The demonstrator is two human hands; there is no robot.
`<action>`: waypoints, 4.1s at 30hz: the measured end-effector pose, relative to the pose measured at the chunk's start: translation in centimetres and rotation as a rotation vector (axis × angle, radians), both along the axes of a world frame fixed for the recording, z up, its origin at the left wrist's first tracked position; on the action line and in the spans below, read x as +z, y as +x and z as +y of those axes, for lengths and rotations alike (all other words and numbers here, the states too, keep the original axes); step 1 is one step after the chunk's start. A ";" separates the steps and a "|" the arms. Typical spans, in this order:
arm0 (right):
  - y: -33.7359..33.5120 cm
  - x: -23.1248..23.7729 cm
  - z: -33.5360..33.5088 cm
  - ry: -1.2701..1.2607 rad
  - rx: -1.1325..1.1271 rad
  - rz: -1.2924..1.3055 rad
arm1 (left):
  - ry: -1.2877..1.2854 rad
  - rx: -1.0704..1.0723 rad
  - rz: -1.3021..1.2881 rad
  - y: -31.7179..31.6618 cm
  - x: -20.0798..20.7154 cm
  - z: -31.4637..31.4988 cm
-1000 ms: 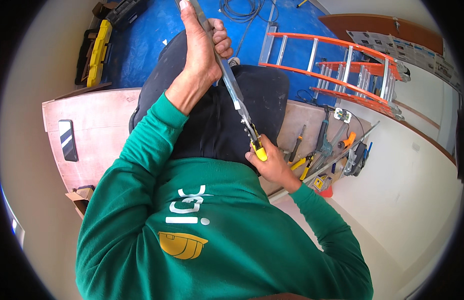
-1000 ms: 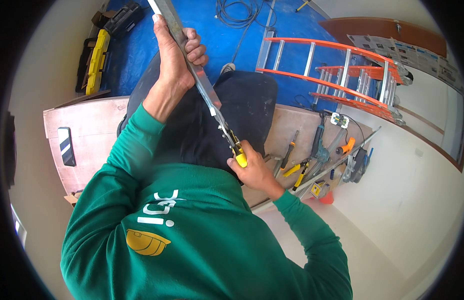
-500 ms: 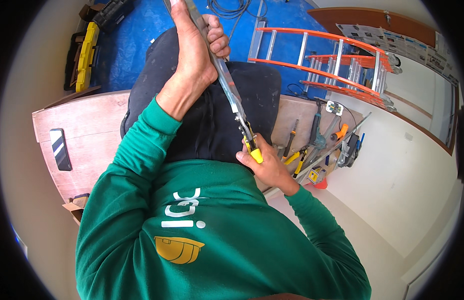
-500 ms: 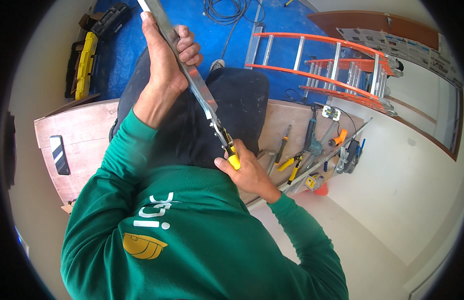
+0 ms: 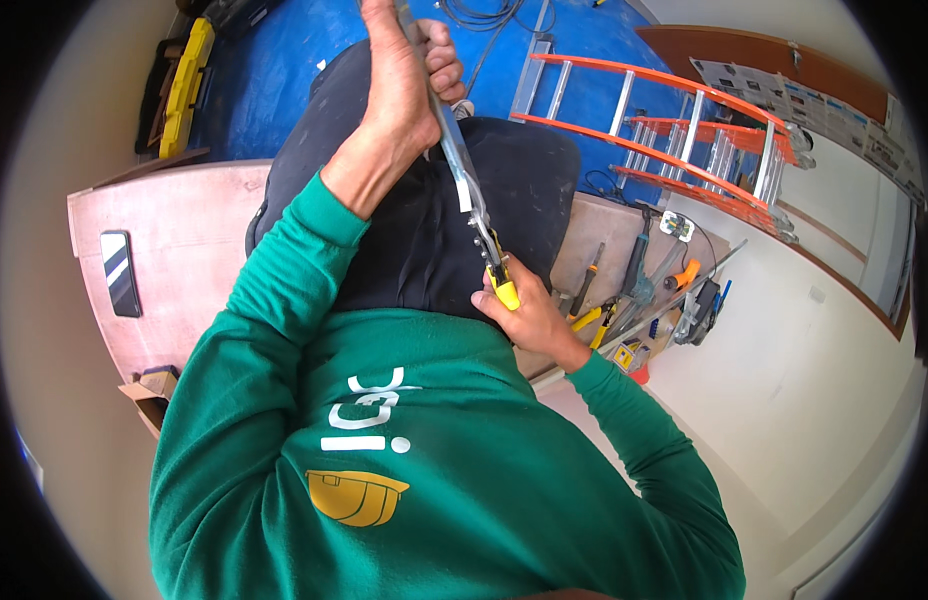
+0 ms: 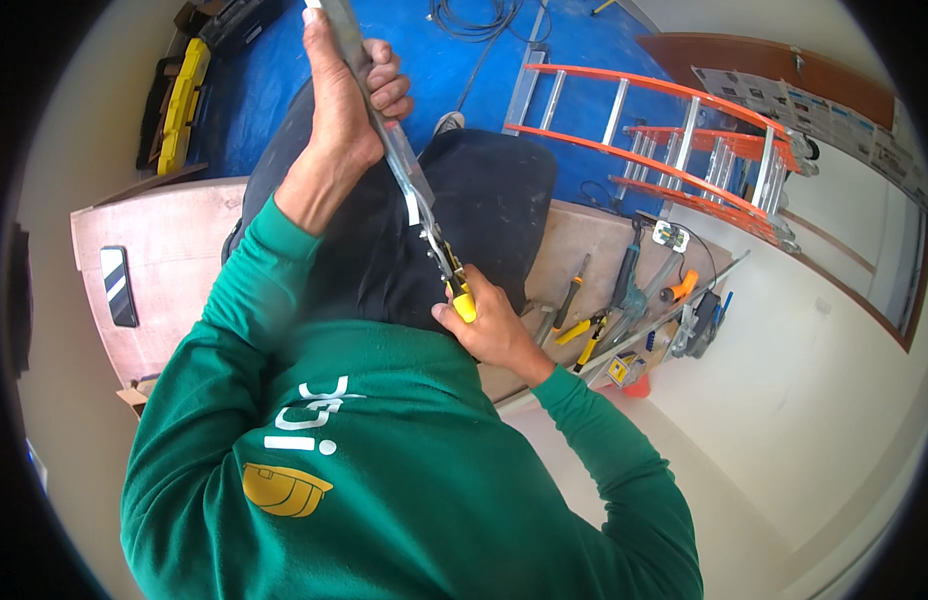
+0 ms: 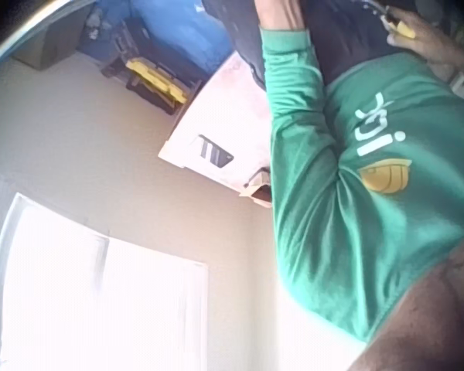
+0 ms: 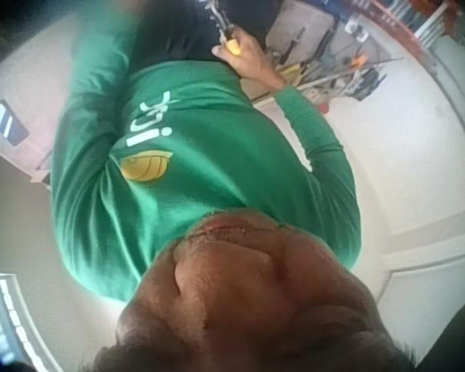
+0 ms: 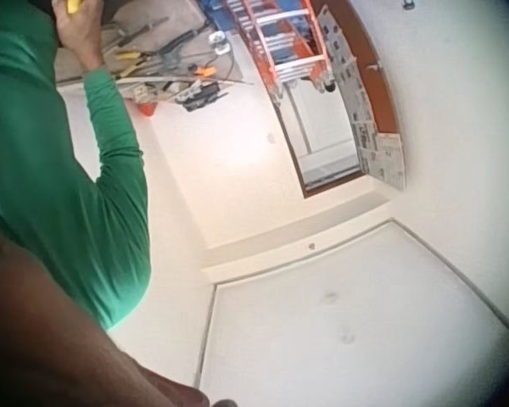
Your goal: The person sits on the floor and uses yellow-handled tin snips to cut a long silver metal strip into shorter pieces. They repeatedly position the strip on their lap, cut it, and set the cut pieces aside on the floor.
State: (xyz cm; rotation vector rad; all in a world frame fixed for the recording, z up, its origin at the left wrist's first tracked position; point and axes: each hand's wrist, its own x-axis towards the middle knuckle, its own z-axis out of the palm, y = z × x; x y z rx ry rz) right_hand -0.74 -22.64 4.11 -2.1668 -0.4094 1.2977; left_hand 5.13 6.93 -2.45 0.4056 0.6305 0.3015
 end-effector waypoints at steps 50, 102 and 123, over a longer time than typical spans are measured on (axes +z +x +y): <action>0.1 4.0 0.5 0.143 0.200 0.338 | -0.429 -0.181 -0.725 -3.9 2.8 4.6; 0.9 2.2 1.9 0.006 -0.070 0.327 | -0.410 -0.107 -0.575 -1.0 -0.4 4.2; 3.3 2.7 -1.6 0.001 0.064 0.085 | -0.465 -0.121 -0.560 1.3 2.1 0.5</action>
